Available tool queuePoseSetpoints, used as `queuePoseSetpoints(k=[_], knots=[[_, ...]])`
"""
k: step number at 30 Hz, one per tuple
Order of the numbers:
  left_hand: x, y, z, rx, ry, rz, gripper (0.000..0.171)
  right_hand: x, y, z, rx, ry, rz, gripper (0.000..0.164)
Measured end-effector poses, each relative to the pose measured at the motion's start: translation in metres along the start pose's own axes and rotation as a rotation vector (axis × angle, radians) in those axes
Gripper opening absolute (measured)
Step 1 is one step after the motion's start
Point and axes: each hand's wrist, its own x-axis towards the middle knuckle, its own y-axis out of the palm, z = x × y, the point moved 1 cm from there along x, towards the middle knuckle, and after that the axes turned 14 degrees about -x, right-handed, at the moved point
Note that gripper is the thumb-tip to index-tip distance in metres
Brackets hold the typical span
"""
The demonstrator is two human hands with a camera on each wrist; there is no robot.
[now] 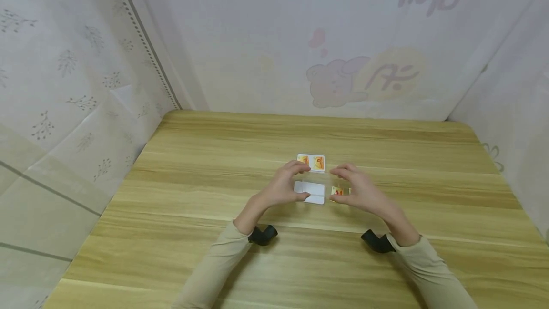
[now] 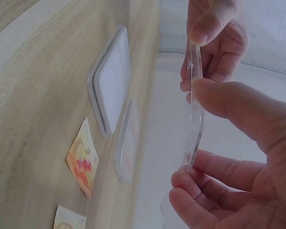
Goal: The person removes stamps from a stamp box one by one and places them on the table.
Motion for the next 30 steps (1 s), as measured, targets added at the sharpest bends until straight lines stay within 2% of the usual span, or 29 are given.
queuePoseSetpoints(k=[8,14,21,30], knots=[[-0.005,-0.005,0.004,-0.015,-0.01,-0.014,0.056,0.005,0.005,0.005,-0.021,0.024,0.02,0.057],[-0.008,-0.008,0.008,-0.02,-0.048,-0.009,0.056,0.01,0.011,0.008,-0.017,0.007,0.022,0.056],[-0.012,-0.008,0.012,-0.007,-0.099,0.015,0.056,0.013,0.02,0.008,-0.055,-0.016,0.025,0.057],[-0.013,-0.005,0.02,0.02,-0.152,0.054,0.056,0.016,0.03,0.01,-0.056,-0.004,0.053,0.058]])
